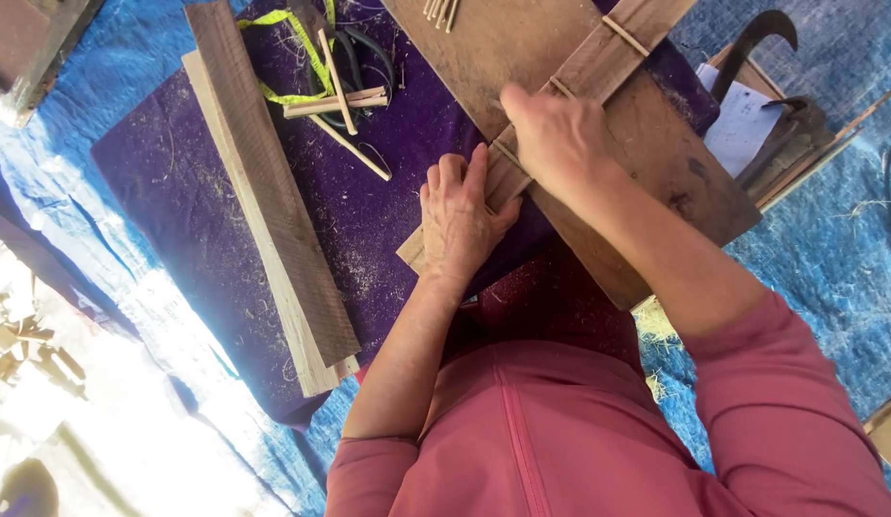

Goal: The person assembles a small wooden ladder by inserting dowels into pre-drilled holes on two side rails, then sands the assembled piece with sandpaper. The person flips the ladder to sand both sides and edges.

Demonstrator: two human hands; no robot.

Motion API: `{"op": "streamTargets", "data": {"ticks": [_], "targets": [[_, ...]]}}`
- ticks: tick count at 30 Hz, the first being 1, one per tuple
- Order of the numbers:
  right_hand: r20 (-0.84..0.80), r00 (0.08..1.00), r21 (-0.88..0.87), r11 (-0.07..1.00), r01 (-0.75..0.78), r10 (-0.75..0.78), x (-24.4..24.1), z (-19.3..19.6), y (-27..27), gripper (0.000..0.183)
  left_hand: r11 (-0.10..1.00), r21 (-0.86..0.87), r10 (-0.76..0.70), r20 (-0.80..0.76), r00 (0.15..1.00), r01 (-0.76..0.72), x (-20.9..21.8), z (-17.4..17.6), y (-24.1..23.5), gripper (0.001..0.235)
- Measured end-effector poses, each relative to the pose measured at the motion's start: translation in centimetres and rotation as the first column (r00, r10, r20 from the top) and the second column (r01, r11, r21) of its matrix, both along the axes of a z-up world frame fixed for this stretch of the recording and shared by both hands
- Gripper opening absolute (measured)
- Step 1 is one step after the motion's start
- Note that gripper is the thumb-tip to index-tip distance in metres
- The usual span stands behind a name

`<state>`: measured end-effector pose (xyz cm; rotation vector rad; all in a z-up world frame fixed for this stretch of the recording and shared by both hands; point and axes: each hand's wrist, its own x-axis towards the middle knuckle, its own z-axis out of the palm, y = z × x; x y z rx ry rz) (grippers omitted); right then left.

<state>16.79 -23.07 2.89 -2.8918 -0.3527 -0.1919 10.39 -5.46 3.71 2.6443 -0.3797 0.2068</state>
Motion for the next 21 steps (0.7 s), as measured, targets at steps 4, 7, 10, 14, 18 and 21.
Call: {"op": "streamTargets", "data": {"ticks": [4, 7, 10, 14, 18, 21], "targets": [[-0.049, 0.997, -0.059, 0.997, 0.053, -0.056, -6.8, 1.7, -2.4, 0.005, 1.0, -0.022, 0.005, -0.045, 0.999, -0.006, 0.0, -0.1, 0.0, 0.081], [-0.096, 0.991, -0.126, 0.988, 0.085, -0.098, -7.2, 2.9, -2.6, 0.007, 1.0, 0.008, -0.025, -0.015, 1.0, 0.026, 0.3, -0.4, 0.2, 0.084], [-0.047, 0.996, -0.034, 0.997, 0.075, -0.076, -5.1, 3.0, -1.7, 0.008, 1.0, 0.022, -0.006, 0.014, 1.0, 0.006, 0.5, 0.0, 0.4, 0.082], [0.041, 0.999, 0.158, 0.987, 0.006, -0.012, -2.6, 6.5, -1.6, 0.006, 0.998, 0.026, -0.059, -0.018, 0.998, 0.059, -0.3, 1.2, 1.7, 0.078], [0.076, 0.996, 0.176, 0.984, 0.039, -0.053, -3.3, 7.7, -4.3, 0.014, 0.998, 0.032, -0.054, -0.072, 0.996, 0.056, -2.0, 0.5, 3.6, 0.084], [-0.232, 0.966, 0.15, 0.977, 0.153, -0.115, -4.7, 5.2, -3.9, 0.011, 0.999, -0.013, -0.042, -0.054, 0.998, 0.041, -2.0, -0.1, 3.8, 0.082]]}}
